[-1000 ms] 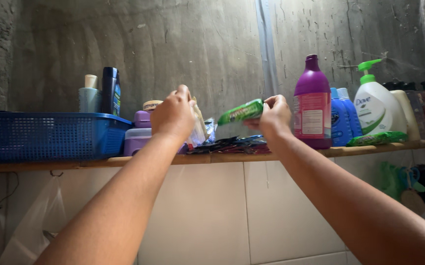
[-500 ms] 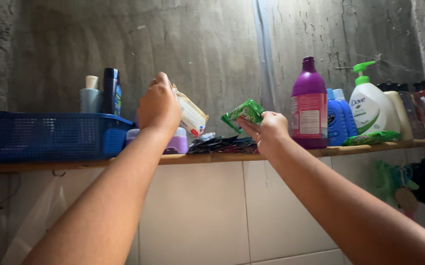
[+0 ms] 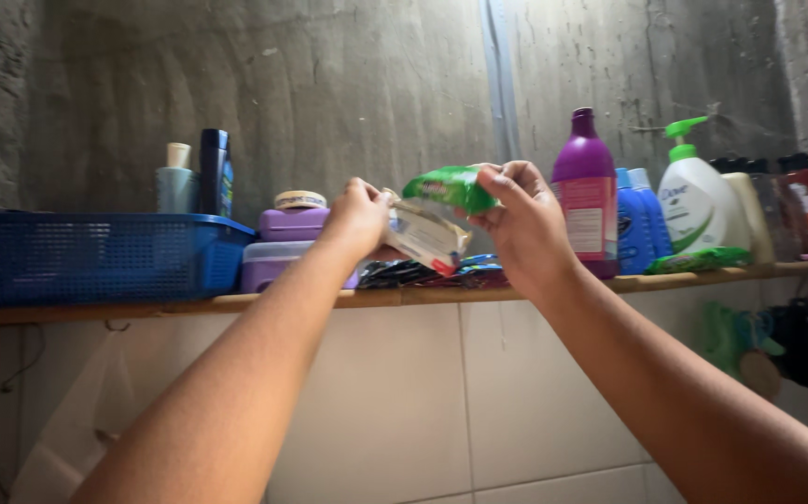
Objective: The person organizes various toiletries in a bathroom. They handle multiple sachets of shampoo, placing them on a wooden shelf. They also move bottles of lotion and shampoo, and a blue plastic basket, arranging them on the shelf and within the basket.
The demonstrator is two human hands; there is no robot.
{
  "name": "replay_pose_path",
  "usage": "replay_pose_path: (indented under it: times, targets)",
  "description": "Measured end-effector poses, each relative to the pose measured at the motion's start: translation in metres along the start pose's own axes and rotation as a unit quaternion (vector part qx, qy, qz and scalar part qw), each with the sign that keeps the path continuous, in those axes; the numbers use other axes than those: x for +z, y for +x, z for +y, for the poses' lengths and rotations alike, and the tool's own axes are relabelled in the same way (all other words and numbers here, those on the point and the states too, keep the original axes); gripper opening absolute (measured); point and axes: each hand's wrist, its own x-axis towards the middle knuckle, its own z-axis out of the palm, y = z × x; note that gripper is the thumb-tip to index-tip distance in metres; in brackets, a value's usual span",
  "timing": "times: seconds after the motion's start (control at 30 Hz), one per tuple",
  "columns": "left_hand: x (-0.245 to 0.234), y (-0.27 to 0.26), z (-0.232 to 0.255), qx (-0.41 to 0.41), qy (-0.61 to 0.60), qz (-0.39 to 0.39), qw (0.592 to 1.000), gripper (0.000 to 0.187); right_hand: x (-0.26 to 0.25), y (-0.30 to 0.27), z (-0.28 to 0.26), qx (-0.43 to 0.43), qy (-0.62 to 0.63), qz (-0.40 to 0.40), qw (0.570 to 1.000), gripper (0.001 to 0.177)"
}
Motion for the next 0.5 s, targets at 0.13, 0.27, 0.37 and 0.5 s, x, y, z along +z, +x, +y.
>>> replay_pose_path:
  times: [0.13, 0.27, 0.37, 0.5]
  targets:
    - [0.024, -0.027, 0.023, -0.105, -0.198, -0.133, 0.965, 0.025, -0.014, -0.014, -0.026, 0.035, -0.058, -0.072, 0.995, 0.020]
    - [0.052, -0.032, 0.028, -0.133, -0.324, -0.267, 0.898, 0.046, -0.035, -0.019, -0.056, 0.041, -0.106, -0.099, 0.989, 0.034]
    - [0.070, -0.037, 0.034, -0.165, -0.407, -0.319, 0.840, 0.052, -0.050, -0.022, -0.079, 0.087, -0.092, -0.085, 0.988, 0.032]
    - [0.095, -0.062, 0.054, -0.212, -0.517, -0.357, 0.749, 0.076, -0.074, -0.021, -0.105, 0.123, -0.063, -0.102, 0.985, 0.027]
